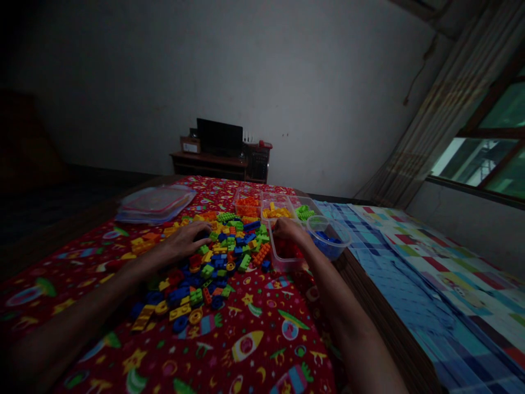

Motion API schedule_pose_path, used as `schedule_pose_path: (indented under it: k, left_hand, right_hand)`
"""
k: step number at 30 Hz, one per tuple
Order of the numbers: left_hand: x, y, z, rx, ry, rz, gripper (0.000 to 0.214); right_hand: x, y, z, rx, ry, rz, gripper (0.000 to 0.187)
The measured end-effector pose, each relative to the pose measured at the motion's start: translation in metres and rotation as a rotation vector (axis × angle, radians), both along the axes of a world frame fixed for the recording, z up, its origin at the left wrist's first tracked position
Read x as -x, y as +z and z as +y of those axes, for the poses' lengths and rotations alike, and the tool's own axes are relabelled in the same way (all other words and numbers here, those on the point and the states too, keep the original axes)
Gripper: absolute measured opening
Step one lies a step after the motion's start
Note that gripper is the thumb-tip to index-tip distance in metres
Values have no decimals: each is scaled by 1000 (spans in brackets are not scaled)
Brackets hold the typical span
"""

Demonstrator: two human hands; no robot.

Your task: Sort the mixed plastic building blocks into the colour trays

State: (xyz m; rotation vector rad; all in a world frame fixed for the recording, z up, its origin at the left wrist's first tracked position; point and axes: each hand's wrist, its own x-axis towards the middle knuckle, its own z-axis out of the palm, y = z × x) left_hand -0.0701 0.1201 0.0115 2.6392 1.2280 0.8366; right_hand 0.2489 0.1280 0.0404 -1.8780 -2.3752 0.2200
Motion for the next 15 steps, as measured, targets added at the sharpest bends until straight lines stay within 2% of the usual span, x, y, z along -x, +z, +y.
schedule_pose_path:
  k: [4,9,12,15]
  left_hand:
    - [0,-2,1,-6,-5,-8,20]
    - [1,-3,3,-5,-9,-6,20]
    - [1,-3,4,-12,-8,0,21]
    - [2,-3,5,-24,-10,3,22]
  right_hand:
    - [-5,9,-6,-71,5,91,17]
    - [-23,35,-28,-162,-37,121,21]
    - [-45,47,-45,-291,-187,69,23]
    - [-69,51,-60,-405,-449,-21,24]
